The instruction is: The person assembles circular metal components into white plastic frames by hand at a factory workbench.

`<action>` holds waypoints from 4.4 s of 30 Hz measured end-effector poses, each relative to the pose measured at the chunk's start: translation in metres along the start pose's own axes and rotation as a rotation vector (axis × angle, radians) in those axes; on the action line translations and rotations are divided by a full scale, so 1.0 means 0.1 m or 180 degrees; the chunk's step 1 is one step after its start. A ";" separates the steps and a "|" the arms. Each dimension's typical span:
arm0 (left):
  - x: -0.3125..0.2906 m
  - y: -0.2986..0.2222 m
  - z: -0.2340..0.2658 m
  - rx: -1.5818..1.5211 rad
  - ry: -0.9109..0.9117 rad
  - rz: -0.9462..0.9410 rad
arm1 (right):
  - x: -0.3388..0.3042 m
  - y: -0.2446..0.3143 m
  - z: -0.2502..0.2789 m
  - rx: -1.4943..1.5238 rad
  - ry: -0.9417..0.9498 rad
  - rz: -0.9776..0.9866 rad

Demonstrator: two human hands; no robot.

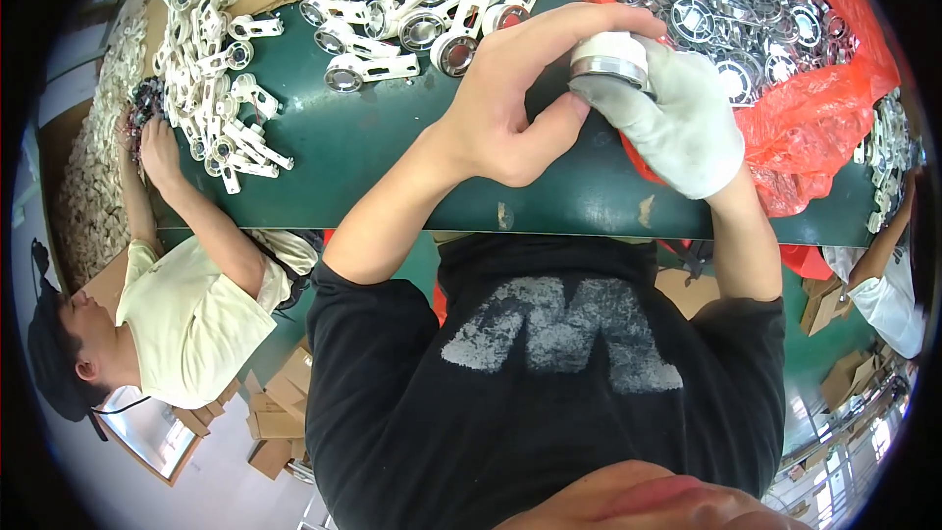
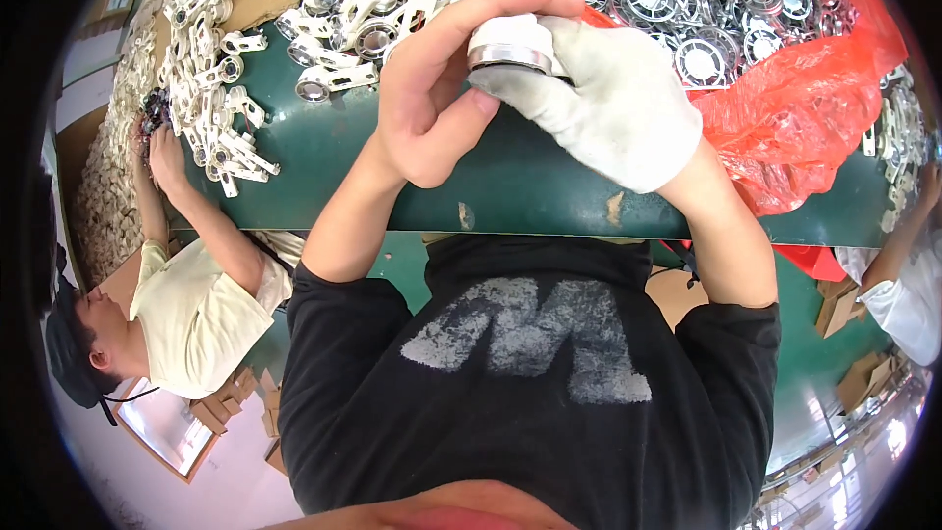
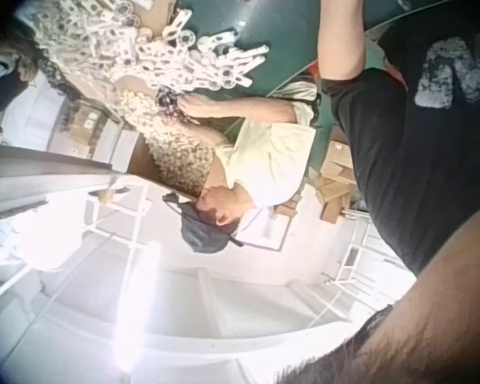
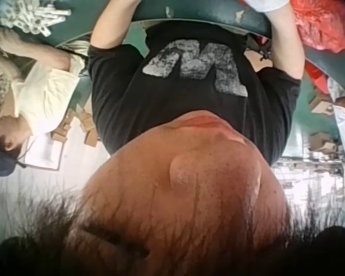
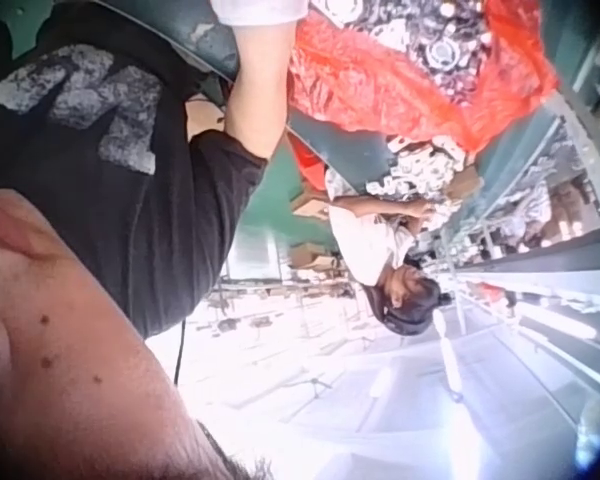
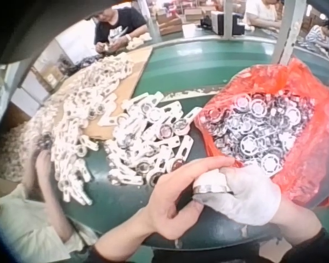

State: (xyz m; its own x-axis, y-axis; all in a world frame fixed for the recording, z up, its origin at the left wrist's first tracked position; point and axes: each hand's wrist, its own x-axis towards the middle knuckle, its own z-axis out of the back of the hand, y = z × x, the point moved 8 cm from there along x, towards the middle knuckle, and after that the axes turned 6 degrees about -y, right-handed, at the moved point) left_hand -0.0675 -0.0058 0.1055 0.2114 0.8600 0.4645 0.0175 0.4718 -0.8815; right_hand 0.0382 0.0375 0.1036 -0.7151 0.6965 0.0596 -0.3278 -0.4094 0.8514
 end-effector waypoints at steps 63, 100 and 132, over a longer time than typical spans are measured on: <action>0.96 0.54 -0.28 0.3960 -0.0316 -0.0454 | -0.09 -0.34 1.07 0.1103 -0.2541 -0.0561; 0.09 -0.26 0.19 0.1768 -0.0636 -0.1050 | -0.31 -0.64 0.30 0.0750 -0.0143 -0.0224; -0.24 0.18 1.79 0.1227 -0.2880 0.1227 | -0.03 -0.06 0.08 -0.0214 -0.0880 0.0043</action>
State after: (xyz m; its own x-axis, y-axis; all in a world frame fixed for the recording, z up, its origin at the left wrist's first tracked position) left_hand -0.2471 0.0168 0.0935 -0.6738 0.7144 0.1888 -0.2408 0.0292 -0.9701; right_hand 0.0473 0.0424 0.1023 -0.5272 0.8212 0.2185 -0.3661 -0.4515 0.8137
